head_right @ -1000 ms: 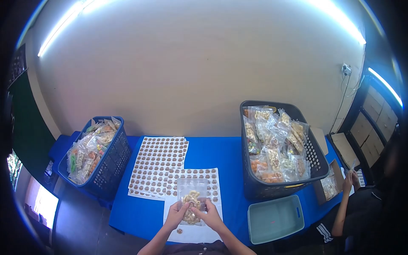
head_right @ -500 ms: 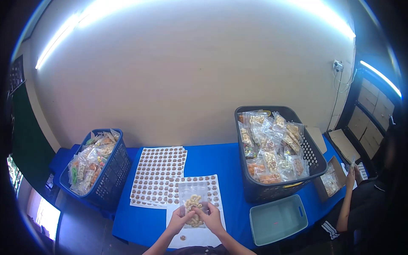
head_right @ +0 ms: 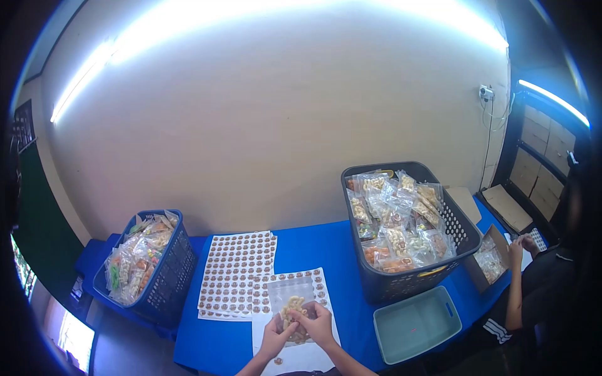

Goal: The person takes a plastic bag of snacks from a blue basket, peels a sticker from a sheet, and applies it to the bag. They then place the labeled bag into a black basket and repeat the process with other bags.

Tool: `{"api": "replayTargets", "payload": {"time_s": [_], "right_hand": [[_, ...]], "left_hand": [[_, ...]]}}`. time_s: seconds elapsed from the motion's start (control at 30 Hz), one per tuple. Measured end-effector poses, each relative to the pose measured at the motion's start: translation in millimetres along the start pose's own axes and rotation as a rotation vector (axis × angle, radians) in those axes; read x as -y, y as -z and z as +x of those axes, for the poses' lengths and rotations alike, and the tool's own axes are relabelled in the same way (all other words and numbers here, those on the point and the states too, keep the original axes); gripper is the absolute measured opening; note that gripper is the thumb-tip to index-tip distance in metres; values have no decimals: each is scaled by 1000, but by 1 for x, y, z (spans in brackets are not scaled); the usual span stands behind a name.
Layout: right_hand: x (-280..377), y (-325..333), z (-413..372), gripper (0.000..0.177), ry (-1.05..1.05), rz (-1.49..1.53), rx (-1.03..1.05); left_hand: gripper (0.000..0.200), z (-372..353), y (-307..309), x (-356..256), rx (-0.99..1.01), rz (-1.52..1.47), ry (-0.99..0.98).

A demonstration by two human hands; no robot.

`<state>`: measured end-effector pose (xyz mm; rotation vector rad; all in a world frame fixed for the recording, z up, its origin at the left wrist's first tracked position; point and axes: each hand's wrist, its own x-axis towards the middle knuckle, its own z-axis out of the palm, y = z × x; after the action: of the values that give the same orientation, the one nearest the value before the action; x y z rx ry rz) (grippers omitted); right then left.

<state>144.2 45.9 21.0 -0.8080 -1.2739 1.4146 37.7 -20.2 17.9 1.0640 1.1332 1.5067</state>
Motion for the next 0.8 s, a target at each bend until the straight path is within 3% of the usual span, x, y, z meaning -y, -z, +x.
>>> {"api": "replayTargets", "payload": {"time_s": [0.33,0.43,0.7,0.8], "right_hand": [[1,5,-11,20,-22,62,-44],[-5,-2,-16,20,171,-94,-102],[-11,2,-23,21,77,-129,-127],[-13,4,-23,20,-14,-90,-100]], "left_hand": [[29,0,-1,3,-82,-17,126],[25,3,-5,-4,-144,12,95],[25,-3,-3,-3,-124,149,45],[27,-7,0,-3,-73,34,95]]}}
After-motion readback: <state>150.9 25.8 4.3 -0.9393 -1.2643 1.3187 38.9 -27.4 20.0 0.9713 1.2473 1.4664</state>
